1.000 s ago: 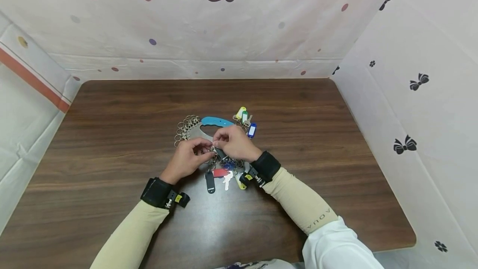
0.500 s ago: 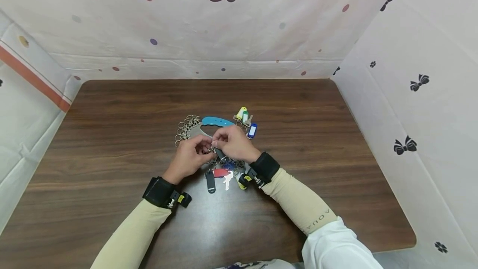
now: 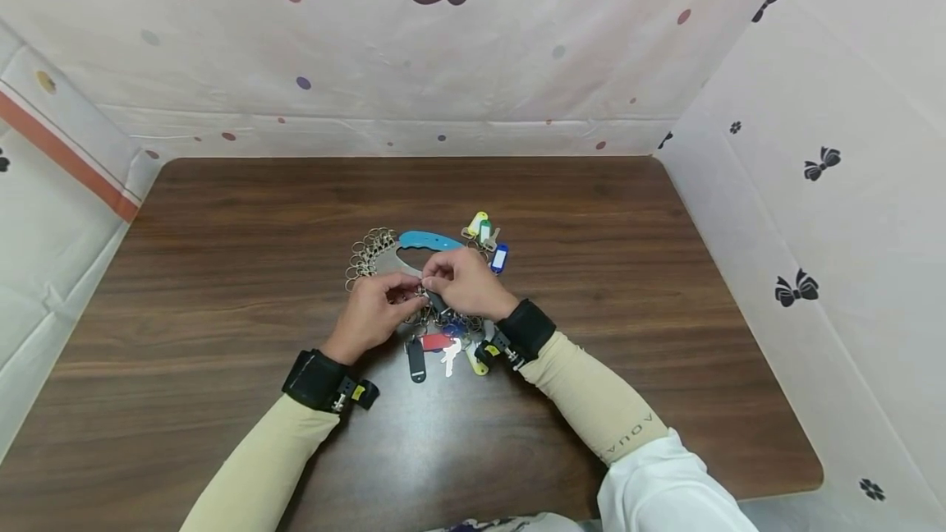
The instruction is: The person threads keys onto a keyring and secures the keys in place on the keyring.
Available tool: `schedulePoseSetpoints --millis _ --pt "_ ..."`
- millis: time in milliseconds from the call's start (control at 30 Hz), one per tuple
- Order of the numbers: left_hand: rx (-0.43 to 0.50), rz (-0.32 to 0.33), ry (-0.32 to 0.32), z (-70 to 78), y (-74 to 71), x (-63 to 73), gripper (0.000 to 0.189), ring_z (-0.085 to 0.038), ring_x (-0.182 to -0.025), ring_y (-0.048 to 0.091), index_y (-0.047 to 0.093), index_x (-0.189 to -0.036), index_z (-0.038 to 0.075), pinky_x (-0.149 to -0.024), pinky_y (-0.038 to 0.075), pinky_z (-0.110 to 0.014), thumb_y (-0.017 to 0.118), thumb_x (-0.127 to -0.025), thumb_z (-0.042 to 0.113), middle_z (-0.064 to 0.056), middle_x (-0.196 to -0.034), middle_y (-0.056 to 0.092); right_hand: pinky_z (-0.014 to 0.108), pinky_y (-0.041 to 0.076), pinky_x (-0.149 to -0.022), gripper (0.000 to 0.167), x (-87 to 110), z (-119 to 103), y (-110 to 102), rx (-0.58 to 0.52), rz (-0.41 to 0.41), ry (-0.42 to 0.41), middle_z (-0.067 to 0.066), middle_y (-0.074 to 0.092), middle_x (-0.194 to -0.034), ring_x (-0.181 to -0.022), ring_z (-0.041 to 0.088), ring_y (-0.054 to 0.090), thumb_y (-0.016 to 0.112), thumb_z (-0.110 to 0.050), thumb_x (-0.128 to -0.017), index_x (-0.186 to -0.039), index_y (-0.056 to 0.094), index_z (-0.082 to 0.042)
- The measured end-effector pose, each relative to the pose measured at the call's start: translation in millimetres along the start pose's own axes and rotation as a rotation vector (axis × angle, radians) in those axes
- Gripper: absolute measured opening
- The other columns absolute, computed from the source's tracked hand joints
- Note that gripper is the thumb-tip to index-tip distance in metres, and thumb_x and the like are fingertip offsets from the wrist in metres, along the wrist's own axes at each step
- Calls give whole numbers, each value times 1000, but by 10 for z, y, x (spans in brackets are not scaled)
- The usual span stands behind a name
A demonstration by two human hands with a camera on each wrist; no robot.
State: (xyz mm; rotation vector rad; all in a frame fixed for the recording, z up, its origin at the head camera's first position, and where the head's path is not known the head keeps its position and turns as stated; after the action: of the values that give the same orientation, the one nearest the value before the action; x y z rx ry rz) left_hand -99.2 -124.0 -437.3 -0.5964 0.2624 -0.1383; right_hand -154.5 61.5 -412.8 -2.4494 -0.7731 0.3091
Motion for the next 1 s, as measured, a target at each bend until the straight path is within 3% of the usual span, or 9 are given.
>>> schedulePoseSetpoints --millis 267,500,1000 --pt "43 4 -1 -8 12 -11 27 -17 -79 71 74 -110 2 -70 57 -21 85 -85 5 -11 -93 78 22 45 -65 12 10 10 -8 -11 13 -3 4 67 -77 -71 11 56 69 -4 -98 -88 75 -7" --pt "16 4 17 -15 18 -13 22 -16 -76 70 77 -107 1 -69 56 -20 84 -87 6 -10 -88 78 22 45 -66 12 11 30 -6 -3 17 -6 4 67 -77 -71 11 56 68 -3 -97 -88 75 -7" --pt "-4 -14 -15 -23 29 -12 22 -15 -77 69 78 -107 1 -68 55 -20 84 -87 11 -9 -88 78 22 45 -66 12 21 40 -21 7 0 -9 4 67 -78 -72 12 56 67 -4 -98 -90 76 -7"
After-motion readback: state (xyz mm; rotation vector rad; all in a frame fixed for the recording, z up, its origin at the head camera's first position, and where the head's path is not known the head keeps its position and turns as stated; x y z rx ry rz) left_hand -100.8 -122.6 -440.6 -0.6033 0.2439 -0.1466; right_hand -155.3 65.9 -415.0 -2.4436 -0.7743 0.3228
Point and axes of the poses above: each hand's wrist, its own x-axis away from the middle knuckle, its own y-axis out of the palm, z = x × y, the point moved 1 cm from there along -x, towards the middle knuckle
